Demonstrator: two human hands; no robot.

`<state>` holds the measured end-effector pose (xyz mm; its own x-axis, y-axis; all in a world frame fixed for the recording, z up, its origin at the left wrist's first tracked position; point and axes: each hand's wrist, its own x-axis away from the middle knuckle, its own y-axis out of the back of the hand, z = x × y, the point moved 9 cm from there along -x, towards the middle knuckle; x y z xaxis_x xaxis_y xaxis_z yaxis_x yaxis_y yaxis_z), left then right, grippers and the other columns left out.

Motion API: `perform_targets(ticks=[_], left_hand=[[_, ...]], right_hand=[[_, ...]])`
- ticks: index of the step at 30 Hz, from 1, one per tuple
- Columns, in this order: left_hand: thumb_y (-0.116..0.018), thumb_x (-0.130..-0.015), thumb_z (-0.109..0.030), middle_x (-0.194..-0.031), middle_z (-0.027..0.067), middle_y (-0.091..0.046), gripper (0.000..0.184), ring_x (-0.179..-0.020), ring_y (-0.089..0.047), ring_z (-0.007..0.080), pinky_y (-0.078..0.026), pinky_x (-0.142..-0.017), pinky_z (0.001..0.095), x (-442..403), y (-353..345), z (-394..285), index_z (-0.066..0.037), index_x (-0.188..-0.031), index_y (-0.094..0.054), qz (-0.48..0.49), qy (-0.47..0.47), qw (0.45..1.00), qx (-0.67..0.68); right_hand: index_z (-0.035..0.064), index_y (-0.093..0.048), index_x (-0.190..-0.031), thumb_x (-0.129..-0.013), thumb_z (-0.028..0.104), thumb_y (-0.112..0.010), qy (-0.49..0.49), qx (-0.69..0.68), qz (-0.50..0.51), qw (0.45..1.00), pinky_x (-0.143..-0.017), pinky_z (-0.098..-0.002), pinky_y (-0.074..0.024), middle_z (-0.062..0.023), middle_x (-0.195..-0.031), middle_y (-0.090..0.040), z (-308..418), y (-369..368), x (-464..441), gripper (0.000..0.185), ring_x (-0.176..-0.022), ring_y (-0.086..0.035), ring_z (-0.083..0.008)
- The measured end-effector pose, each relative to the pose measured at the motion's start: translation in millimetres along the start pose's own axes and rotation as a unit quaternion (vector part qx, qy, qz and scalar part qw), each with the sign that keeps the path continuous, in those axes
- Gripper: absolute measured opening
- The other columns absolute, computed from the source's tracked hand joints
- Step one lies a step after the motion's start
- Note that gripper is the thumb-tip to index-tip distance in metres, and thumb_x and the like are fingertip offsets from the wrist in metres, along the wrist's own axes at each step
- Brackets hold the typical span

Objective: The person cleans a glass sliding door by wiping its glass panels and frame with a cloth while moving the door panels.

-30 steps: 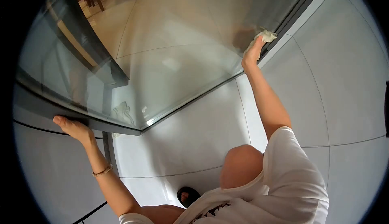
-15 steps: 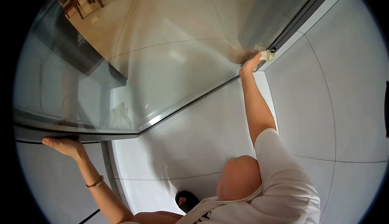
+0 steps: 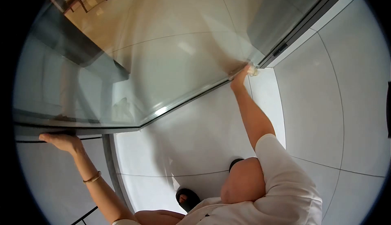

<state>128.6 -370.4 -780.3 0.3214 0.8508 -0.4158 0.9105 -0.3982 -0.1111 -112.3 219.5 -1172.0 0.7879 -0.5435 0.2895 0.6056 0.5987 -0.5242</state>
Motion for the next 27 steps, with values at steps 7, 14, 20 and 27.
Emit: perform_targets(ticks=[7, 14, 20, 27], left_hand=[[-0.019, -0.089, -0.058, -0.125, 0.0157, -0.037, 0.072, -0.112, -0.040, 0.0236, -0.032, -0.098, 0.0315, -2, -8, -5, 0.002, -0.126, -0.030, 0.013, -0.033, 0.999, 0.003], [-0.021, -0.088, -0.060, -0.101, 0.0114, -0.048, 0.066, -0.092, -0.046, 0.0183, -0.037, -0.087, 0.0280, -9, 2, -3, 0.001, -0.105, -0.041, 0.053, -0.093, 0.994, -0.008], [-0.021, -0.088, -0.060, -0.103, 0.0103, -0.047, 0.065, -0.093, -0.045, 0.0168, -0.037, -0.088, 0.0282, -6, 5, 10, 0.001, -0.098, -0.041, 0.060, -0.040, 0.997, 0.025], [-0.024, -0.089, -0.058, -0.095, 0.0076, -0.048, 0.057, -0.087, -0.047, 0.0158, -0.041, -0.081, 0.0280, -17, 13, 10, -0.003, -0.094, -0.040, 0.030, -0.139, 0.990, -0.015]], right_hand=[[0.0136, -0.022, -0.136, -0.088, 0.054, -0.035, -0.103, -0.019, 0.021, 0.994, -0.102, -0.0368, -0.0242, -0.0049, -0.137, -0.028, -117, -18, 69, 0.064, -0.123, -0.029, -0.0228], [0.0093, -0.007, -0.140, -0.091, 0.040, -0.038, 0.139, -0.051, 0.115, 0.982, -0.107, -0.0329, -0.0113, -0.0102, -0.144, -0.013, 75, -104, 130, 0.065, -0.130, -0.017, -0.0221], [0.0079, -0.001, -0.140, -0.092, 0.037, -0.038, 0.237, 0.115, -0.039, 0.964, -0.103, -0.0371, -0.0234, -0.0143, -0.143, -0.011, 142, -98, 120, 0.067, -0.127, -0.025, -0.0285], [0.0063, -0.007, -0.138, -0.091, 0.041, -0.035, 0.059, 0.033, -0.043, 0.997, -0.103, -0.0366, -0.0230, -0.0113, -0.142, -0.018, 50, -44, 70, 0.065, -0.124, -0.028, -0.0261]])
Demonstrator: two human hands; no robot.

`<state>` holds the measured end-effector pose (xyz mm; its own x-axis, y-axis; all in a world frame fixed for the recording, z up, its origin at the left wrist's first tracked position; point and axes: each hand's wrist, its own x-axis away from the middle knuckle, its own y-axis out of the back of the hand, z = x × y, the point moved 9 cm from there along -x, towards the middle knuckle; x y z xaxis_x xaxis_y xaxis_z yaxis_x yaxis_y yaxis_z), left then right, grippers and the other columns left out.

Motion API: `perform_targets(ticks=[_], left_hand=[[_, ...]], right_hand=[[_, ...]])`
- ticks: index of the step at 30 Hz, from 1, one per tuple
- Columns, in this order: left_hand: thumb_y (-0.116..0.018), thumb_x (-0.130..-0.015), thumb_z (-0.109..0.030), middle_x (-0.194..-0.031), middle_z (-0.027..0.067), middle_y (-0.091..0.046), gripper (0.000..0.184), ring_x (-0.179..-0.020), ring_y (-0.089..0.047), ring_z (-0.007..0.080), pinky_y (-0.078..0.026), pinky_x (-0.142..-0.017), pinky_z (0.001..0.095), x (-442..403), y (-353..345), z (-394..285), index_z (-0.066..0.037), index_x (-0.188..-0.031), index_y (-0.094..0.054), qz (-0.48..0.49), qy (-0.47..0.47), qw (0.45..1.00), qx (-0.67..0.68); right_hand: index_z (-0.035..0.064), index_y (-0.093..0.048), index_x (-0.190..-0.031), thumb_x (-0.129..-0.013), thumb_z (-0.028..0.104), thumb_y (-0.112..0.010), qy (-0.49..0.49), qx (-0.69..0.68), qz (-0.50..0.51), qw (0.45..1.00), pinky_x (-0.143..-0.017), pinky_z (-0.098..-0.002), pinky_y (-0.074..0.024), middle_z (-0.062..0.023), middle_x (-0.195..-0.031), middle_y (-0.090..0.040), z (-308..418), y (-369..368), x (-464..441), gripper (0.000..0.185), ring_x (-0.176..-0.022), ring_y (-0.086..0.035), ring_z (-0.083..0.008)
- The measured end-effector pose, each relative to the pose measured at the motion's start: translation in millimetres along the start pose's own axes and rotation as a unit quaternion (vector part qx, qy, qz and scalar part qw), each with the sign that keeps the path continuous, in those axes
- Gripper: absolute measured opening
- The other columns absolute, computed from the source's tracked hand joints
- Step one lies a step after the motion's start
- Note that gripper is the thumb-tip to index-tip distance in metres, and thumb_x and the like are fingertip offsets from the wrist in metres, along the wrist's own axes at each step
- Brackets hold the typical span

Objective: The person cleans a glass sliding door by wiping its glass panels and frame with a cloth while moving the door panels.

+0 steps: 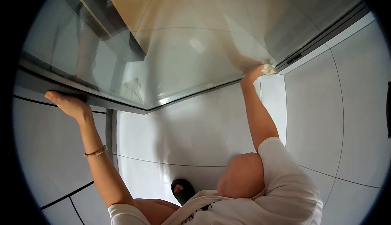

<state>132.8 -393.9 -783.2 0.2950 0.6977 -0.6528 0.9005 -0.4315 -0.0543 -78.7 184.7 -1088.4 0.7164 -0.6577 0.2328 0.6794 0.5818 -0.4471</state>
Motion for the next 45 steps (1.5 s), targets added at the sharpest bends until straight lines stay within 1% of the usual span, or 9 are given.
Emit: perform_targets(ticks=[7, 10, 12, 26, 27, 30, 36, 41, 45], left_hand=[[-0.026, -0.089, -0.058, -0.107, 0.0093, -0.043, 0.061, -0.098, -0.040, 0.0176, -0.028, -0.095, 0.0267, 8, -20, -20, 0.000, -0.102, -0.041, 0.005, 0.056, 0.997, 0.060], [-0.026, -0.088, -0.060, -0.085, 0.0034, -0.045, 0.061, -0.077, -0.040, 0.0137, -0.036, -0.078, 0.0234, 9, -15, -17, -0.002, -0.085, -0.044, 0.000, 0.054, 0.999, 0.009], [-0.026, -0.088, -0.061, -0.069, -0.0036, -0.027, 0.053, -0.063, -0.023, 0.0085, -0.027, -0.059, 0.0189, 8, -11, -19, -0.012, -0.069, -0.028, -0.018, 0.027, 0.999, -0.022], [-0.034, -0.094, -0.043, -0.074, -0.0045, -0.036, 0.040, -0.069, -0.032, 0.0083, -0.031, -0.059, 0.0231, 6, -17, -10, -0.009, -0.074, -0.039, 0.036, 0.061, 0.990, 0.122], [-0.035, -0.089, -0.055, -0.097, 0.0051, -0.051, 0.061, -0.087, -0.044, 0.0145, -0.038, -0.081, 0.0281, 5, -19, 8, 0.003, -0.104, -0.049, 0.077, 0.091, 0.987, 0.112], [-0.034, -0.092, -0.047, -0.072, -0.0033, -0.031, 0.045, -0.069, -0.030, 0.0094, -0.030, -0.061, 0.0232, 6, -18, -22, -0.006, -0.074, -0.036, 0.061, 0.008, 0.991, 0.116], [-0.031, -0.091, -0.052, -0.075, 0.0000, -0.035, 0.048, -0.073, -0.033, 0.0117, -0.034, -0.071, 0.0251, 11, -18, -39, -0.006, -0.081, -0.039, 0.101, 0.048, 0.987, 0.111], [-0.031, -0.089, -0.056, -0.084, 0.0017, -0.043, 0.053, -0.081, -0.038, 0.0123, -0.034, -0.079, 0.0242, 16, -9, -49, -0.004, -0.091, -0.044, 0.125, 0.059, 0.976, 0.168], [-0.034, -0.089, -0.055, -0.084, 0.0005, -0.042, 0.050, -0.082, -0.038, 0.0126, -0.034, -0.080, 0.0241, 19, -5, -44, -0.005, -0.093, -0.044, 0.143, 0.085, 0.965, 0.202]], right_hand=[[0.0116, -0.010, -0.140, -0.090, 0.049, -0.035, -0.198, -0.036, 0.067, 0.977, -0.107, -0.0328, -0.0131, -0.0062, -0.145, -0.012, -140, 7, 84, 0.067, -0.130, -0.017, -0.0216], [0.0136, -0.015, -0.139, -0.090, 0.047, -0.035, -0.325, -0.182, 0.127, 0.919, -0.108, -0.0322, -0.0142, -0.0040, -0.142, -0.019, -164, -28, 154, 0.062, -0.130, -0.021, -0.0217], [0.0140, -0.015, -0.138, -0.091, 0.047, -0.033, -0.378, -0.181, 0.115, 0.901, -0.108, -0.0339, -0.0139, -0.0039, -0.142, -0.020, -148, -51, 205, 0.060, -0.130, -0.020, -0.0222], [-0.0055, -0.020, -0.128, -0.095, 0.026, -0.020, -0.581, -0.116, 0.156, 0.790, -0.105, -0.0512, -0.0221, -0.0203, -0.134, -0.026, -81, -123, 368, 0.046, -0.126, -0.026, -0.0332], [-0.0072, -0.022, -0.127, -0.095, 0.023, -0.019, -0.584, -0.111, 0.205, 0.778, -0.105, -0.0512, -0.0235, -0.0210, -0.133, -0.027, -50, -136, 379, 0.043, -0.125, -0.029, -0.0336], [-0.0062, -0.024, -0.126, -0.095, 0.021, -0.022, -0.599, -0.129, 0.276, 0.740, -0.104, -0.0512, -0.0245, -0.0196, -0.134, -0.027, 2, -158, 395, 0.042, -0.123, -0.031, -0.0337], [-0.0041, -0.036, -0.120, -0.092, 0.024, -0.033, -0.365, -0.110, 0.487, 0.786, -0.100, -0.0444, -0.0311, -0.0138, -0.126, -0.042, 142, -201, 427, 0.040, -0.116, -0.042, -0.0271], [-0.0024, -0.048, -0.111, -0.089, 0.020, -0.045, 0.175, -0.048, 0.540, 0.822, -0.089, -0.0326, -0.0383, -0.0085, -0.107, -0.054, 207, -226, 438, 0.032, -0.100, -0.051, -0.0173], [0.0057, -0.057, -0.101, -0.081, 0.011, -0.053, 0.591, 0.112, 0.458, 0.654, -0.098, -0.0446, -0.0204, -0.0101, -0.123, -0.045, 204, -229, 484, 0.022, -0.118, -0.036, -0.0224]])
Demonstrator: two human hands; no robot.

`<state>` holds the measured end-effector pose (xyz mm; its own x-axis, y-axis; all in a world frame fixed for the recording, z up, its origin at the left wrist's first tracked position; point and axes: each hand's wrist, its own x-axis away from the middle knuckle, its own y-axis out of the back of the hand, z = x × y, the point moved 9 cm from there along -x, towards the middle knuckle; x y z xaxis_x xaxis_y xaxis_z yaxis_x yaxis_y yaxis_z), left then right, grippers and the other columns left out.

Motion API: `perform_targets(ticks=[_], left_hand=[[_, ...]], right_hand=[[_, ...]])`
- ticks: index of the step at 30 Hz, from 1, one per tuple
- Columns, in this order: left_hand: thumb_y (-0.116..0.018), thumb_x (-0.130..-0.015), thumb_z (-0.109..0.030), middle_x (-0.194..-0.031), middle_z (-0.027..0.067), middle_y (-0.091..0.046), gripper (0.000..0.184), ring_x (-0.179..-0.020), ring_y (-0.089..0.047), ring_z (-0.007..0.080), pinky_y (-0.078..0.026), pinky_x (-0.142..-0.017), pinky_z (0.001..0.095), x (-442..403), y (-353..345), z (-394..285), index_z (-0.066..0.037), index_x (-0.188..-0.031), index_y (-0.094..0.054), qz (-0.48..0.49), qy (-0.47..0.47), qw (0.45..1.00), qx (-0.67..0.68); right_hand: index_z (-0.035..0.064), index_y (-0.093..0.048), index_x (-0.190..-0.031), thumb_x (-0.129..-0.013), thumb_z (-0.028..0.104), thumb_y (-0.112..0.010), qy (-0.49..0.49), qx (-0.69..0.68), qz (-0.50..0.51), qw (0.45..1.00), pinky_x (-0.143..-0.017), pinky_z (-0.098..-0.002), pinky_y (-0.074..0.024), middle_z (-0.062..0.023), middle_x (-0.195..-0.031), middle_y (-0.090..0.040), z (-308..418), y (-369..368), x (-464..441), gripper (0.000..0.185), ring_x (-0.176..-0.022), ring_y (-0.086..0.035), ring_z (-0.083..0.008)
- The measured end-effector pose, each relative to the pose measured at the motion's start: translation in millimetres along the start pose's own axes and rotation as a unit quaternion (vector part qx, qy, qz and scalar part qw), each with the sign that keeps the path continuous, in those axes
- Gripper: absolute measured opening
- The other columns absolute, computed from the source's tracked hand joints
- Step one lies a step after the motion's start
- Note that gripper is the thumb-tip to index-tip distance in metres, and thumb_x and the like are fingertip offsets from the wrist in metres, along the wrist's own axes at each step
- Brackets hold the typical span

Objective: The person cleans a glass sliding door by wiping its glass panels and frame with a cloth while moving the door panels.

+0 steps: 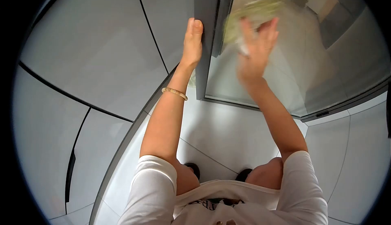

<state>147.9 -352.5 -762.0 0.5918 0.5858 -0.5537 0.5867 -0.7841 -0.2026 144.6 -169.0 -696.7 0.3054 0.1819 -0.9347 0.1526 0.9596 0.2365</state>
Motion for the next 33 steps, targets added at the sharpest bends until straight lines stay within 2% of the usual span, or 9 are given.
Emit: perform_targets(ticks=[6, 15, 19, 21, 24, 27, 30, 32, 33], left_hand=[[-0.035, -0.091, -0.050, -0.083, -0.0019, -0.038, 0.044, -0.081, -0.034, 0.0104, -0.033, -0.079, 0.0233, 6, -13, -3, -0.007, -0.094, -0.044, 0.023, 0.039, 0.999, 0.014], [-0.034, -0.090, -0.052, -0.084, -0.0003, -0.038, 0.047, -0.083, -0.036, 0.0109, -0.032, -0.080, 0.0237, 2, -6, -8, -0.005, -0.094, -0.042, 0.027, -0.012, 1.000, -0.001], [-0.035, -0.090, -0.053, -0.084, 0.0004, -0.038, 0.048, -0.083, -0.036, 0.0130, -0.031, -0.081, 0.0244, 3, -9, 3, -0.005, -0.094, -0.041, 0.043, 0.030, 0.999, -0.006], [-0.035, -0.090, -0.052, -0.087, 0.0012, -0.041, 0.049, -0.086, -0.038, 0.0150, -0.032, -0.082, 0.0259, 3, -9, 1, -0.005, -0.098, -0.042, 0.044, 0.023, 0.999, -0.013], [-0.034, -0.090, -0.053, -0.090, 0.0027, -0.043, 0.053, -0.089, -0.039, 0.0158, -0.031, -0.086, 0.0265, 6, -11, -5, -0.003, -0.102, -0.042, 0.037, 0.028, 0.999, -0.021], [-0.034, -0.090, -0.053, -0.103, 0.0061, -0.045, 0.059, -0.100, -0.040, 0.0176, -0.028, -0.093, 0.0276, 7, -8, -9, 0.000, -0.112, -0.041, 0.009, 0.010, 1.000, -0.019], [-0.032, -0.089, -0.054, -0.134, 0.0146, -0.032, 0.074, -0.127, -0.025, 0.0213, -0.018, -0.104, 0.0302, 6, -8, 4, 0.007, -0.131, -0.026, 0.040, 0.043, 0.998, -0.037], [-0.031, -0.089, -0.055, -0.137, 0.0158, -0.028, 0.076, -0.129, -0.022, 0.0221, -0.016, -0.105, 0.0303, 9, -9, 10, 0.007, -0.132, -0.022, 0.053, 0.062, 0.996, -0.041], [-0.031, -0.089, -0.055, -0.139, 0.0170, -0.024, 0.078, -0.131, -0.018, 0.0229, -0.013, -0.106, 0.0304, 12, -12, 11, 0.008, -0.133, -0.019, 0.064, 0.088, 0.993, -0.037]], right_hand=[[0.0176, -0.063, -0.092, -0.077, 0.013, -0.056, 0.263, 0.200, 0.142, 0.933, -0.105, -0.0517, -0.0040, 0.0055, -0.131, -0.044, -26, -69, 134, 0.018, -0.124, -0.034, -0.0167], [0.0115, -0.044, -0.124, -0.077, 0.000, -0.045, 0.078, -0.023, 0.540, 0.838, -0.105, -0.0344, -0.0211, 0.0075, -0.128, -0.045, -116, -64, 291, 0.049, -0.111, -0.045, -0.0071], [0.0154, -0.039, -0.129, -0.083, 0.005, -0.043, 0.280, 0.214, 0.586, 0.730, -0.106, -0.0309, -0.0190, 0.0140, -0.137, -0.031, -170, -1, 310, 0.047, -0.117, -0.039, -0.0034], [0.0191, -0.040, -0.129, -0.084, 0.009, -0.044, 0.113, 0.166, 0.661, 0.723, -0.106, -0.0344, -0.0182, 0.0135, -0.137, -0.029, -196, 35, 286, 0.046, -0.119, -0.037, -0.0049], [0.0206, -0.042, -0.126, -0.084, 0.009, -0.044, 0.288, 0.313, 0.567, 0.706, -0.105, -0.0450, -0.0162, 0.0132, -0.137, -0.031, -203, 95, 254, 0.043, -0.121, -0.036, -0.0078], [0.0187, -0.043, -0.123, -0.084, 0.010, -0.045, 0.043, 0.351, 0.603, 0.715, -0.103, -0.0550, -0.0100, 0.0041, -0.140, -0.029, -229, 155, 221, 0.040, -0.127, -0.030, -0.0159], [0.0155, -0.043, -0.120, -0.084, 0.013, -0.047, -0.063, 0.492, 0.442, 0.747, -0.101, -0.0600, -0.0027, -0.0096, -0.142, -0.024, -250, 197, 195, 0.037, -0.132, -0.020, -0.0262], [0.0087, -0.037, -0.128, -0.087, 0.015, -0.045, -0.040, 0.447, 0.124, 0.885, -0.102, -0.0567, 0.0019, -0.0205, -0.142, -0.017, -235, 236, 169, 0.042, -0.134, -0.010, -0.0335], [0.0087, -0.037, -0.128, -0.087, 0.015, -0.045, -0.048, 0.443, 0.116, 0.888, -0.102, -0.0567, 0.0019, -0.0205, -0.142, -0.017, -235, 231, 166, 0.042, -0.134, -0.010, -0.0335]])
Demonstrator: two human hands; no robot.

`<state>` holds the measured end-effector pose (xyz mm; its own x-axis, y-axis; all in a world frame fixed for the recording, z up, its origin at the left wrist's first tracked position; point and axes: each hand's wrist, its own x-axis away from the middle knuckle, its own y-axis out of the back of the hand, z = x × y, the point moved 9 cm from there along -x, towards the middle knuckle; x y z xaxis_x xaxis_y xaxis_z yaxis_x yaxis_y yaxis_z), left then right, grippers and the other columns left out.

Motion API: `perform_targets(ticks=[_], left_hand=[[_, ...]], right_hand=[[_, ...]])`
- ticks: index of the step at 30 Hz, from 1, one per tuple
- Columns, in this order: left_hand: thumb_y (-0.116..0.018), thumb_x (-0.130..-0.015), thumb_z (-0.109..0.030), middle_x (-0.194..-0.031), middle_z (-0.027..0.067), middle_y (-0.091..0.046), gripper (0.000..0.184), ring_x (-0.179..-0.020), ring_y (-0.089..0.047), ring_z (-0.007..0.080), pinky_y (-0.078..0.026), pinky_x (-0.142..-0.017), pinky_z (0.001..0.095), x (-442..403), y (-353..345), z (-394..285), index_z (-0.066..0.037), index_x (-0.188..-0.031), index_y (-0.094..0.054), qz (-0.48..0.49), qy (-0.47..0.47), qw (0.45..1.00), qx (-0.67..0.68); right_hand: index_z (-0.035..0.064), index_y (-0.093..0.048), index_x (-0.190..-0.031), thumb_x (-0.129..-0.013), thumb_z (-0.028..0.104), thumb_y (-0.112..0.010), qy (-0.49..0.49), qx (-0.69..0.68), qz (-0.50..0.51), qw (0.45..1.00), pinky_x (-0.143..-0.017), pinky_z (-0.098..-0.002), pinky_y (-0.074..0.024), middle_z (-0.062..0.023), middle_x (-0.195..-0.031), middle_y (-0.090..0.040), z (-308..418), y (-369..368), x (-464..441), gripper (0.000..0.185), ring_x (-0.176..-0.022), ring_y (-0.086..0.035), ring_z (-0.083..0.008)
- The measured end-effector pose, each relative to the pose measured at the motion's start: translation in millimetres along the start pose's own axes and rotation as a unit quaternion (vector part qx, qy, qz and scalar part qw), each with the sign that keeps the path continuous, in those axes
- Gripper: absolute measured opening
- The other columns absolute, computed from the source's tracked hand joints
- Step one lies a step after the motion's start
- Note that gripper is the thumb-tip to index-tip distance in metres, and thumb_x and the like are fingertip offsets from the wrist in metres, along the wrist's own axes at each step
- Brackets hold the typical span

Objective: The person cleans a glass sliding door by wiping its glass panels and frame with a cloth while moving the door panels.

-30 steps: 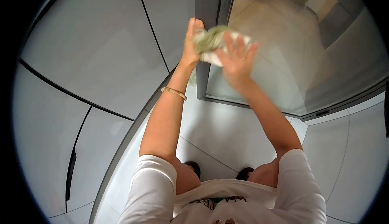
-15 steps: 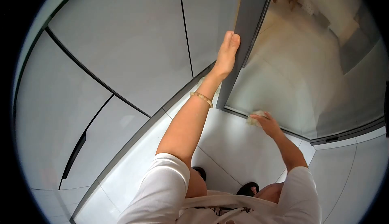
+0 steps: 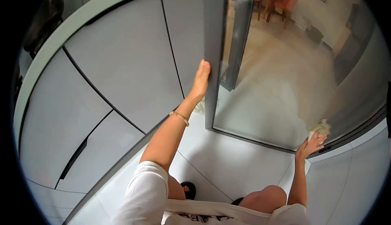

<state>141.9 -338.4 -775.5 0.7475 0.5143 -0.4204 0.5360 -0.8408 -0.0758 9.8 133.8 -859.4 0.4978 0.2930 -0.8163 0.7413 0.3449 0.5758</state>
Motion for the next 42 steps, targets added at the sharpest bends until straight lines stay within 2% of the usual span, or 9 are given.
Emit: perform_targets(ticks=[2, 4, 6, 7, 19, 27, 30, 38, 42], left_hand=[[-0.029, -0.088, -0.059, -0.129, 0.0079, -0.037, 0.075, -0.118, -0.033, 0.0178, -0.022, -0.102, 0.0297, 7, 6, 3, 0.003, -0.131, -0.031, -0.046, 0.035, 0.998, -0.022], [-0.030, -0.087, -0.060, -0.129, 0.0079, -0.037, 0.075, -0.118, -0.034, 0.0185, -0.022, -0.102, 0.0305, 10, 7, 6, 0.002, -0.130, -0.031, -0.032, 0.063, 0.997, 0.006], [-0.030, -0.086, -0.061, -0.129, 0.0081, -0.038, 0.075, -0.118, -0.035, 0.0195, -0.024, -0.102, 0.0321, 8, 10, 8, 0.000, -0.130, -0.033, -0.053, 0.032, 0.998, 0.003], [-0.030, -0.085, -0.062, -0.128, 0.0076, -0.040, 0.075, -0.117, -0.037, 0.0194, -0.025, -0.101, 0.0333, 7, 17, 15, -0.001, -0.129, -0.035, -0.070, 0.041, 0.997, -0.001], [-0.026, -0.085, -0.064, -0.112, 0.0075, -0.050, 0.072, -0.105, -0.045, 0.0195, -0.032, -0.096, 0.0334, 24, 9, -3, -0.003, -0.119, -0.045, -0.131, 0.080, 0.988, 0.019], [-0.031, -0.089, -0.054, -0.141, 0.0124, -0.022, 0.076, -0.130, -0.020, 0.0206, -0.014, -0.107, 0.0300, 22, 6, 1, 0.006, -0.134, -0.020, -0.040, 0.054, 0.997, 0.033], [-0.030, -0.090, -0.053, -0.129, 0.0101, -0.038, 0.067, -0.118, -0.034, 0.0204, -0.023, -0.102, 0.0312, 23, 7, -8, 0.001, -0.130, -0.031, -0.028, -0.006, 1.000, -0.006], [-0.050, -0.089, -0.027, -0.090, 0.0086, -0.051, 0.029, -0.084, -0.047, 0.0175, -0.039, -0.079, 0.0296, 44, 8, -36, -0.003, -0.103, -0.043, 0.105, -0.007, 0.994, 0.035], [-0.056, -0.085, -0.024, -0.075, 0.0038, -0.047, 0.025, -0.070, -0.043, 0.0122, -0.039, -0.064, 0.0276, 62, 12, -66, -0.003, -0.088, -0.044, 0.088, -0.077, 0.989, 0.088]], right_hand=[[-0.0007, -0.025, -0.134, -0.091, 0.017, -0.040, -0.277, -0.172, -0.149, 0.934, -0.106, -0.0474, 0.0003, -0.0208, -0.143, -0.015, -29, 10, 9, 0.048, -0.134, -0.008, -0.0330], [-0.0057, -0.014, -0.136, -0.094, 0.020, -0.037, -0.354, -0.253, -0.172, 0.884, -0.106, -0.0369, -0.0097, -0.0203, -0.142, -0.019, -27, 3, 18, 0.054, -0.131, -0.018, -0.0305], [-0.0056, -0.020, -0.134, -0.094, 0.021, -0.038, -0.495, -0.516, -0.183, 0.675, -0.103, -0.0326, -0.0210, -0.0195, -0.137, -0.029, -30, -23, 33, 0.052, -0.123, -0.032, -0.0266], [-0.0066, -0.031, -0.128, -0.093, 0.021, -0.040, -0.521, -0.521, -0.176, 0.653, -0.095, -0.0316, -0.0310, -0.0149, -0.126, -0.042, -23, -21, 32, 0.045, -0.108, -0.044, -0.0216], [-0.0092, -0.032, -0.125, -0.093, 0.020, -0.039, -0.418, -0.587, -0.165, 0.673, -0.097, -0.0304, -0.0272, -0.0167, -0.126, -0.039, 29, 29, -41, 0.044, -0.113, -0.039, -0.0216], [-0.0059, -0.013, -0.136, -0.093, 0.018, -0.038, -0.315, -0.588, -0.111, 0.737, -0.104, -0.0352, -0.0173, -0.0188, -0.140, -0.022, 105, 40, -95, 0.055, -0.127, -0.025, -0.0247], [-0.0041, -0.008, -0.137, -0.093, 0.018, -0.037, -0.177, -0.315, -0.204, 0.910, -0.106, -0.0344, -0.0114, -0.0186, -0.142, -0.015, 160, 75, -118, 0.058, -0.131, -0.017, -0.0251], [-0.0001, -0.032, -0.129, -0.091, 0.024, -0.045, -0.410, -0.613, -0.137, 0.661, -0.094, -0.0294, -0.0308, -0.0094, -0.124, -0.041, 203, 84, -87, 0.047, -0.111, -0.040, -0.0171], [0.0027, -0.041, -0.120, -0.091, 0.024, -0.046, -0.439, -0.617, -0.150, 0.635, -0.080, -0.0275, -0.0370, -0.0042, -0.108, -0.048, 228, 106, -70, 0.037, -0.093, -0.044, -0.0119]])
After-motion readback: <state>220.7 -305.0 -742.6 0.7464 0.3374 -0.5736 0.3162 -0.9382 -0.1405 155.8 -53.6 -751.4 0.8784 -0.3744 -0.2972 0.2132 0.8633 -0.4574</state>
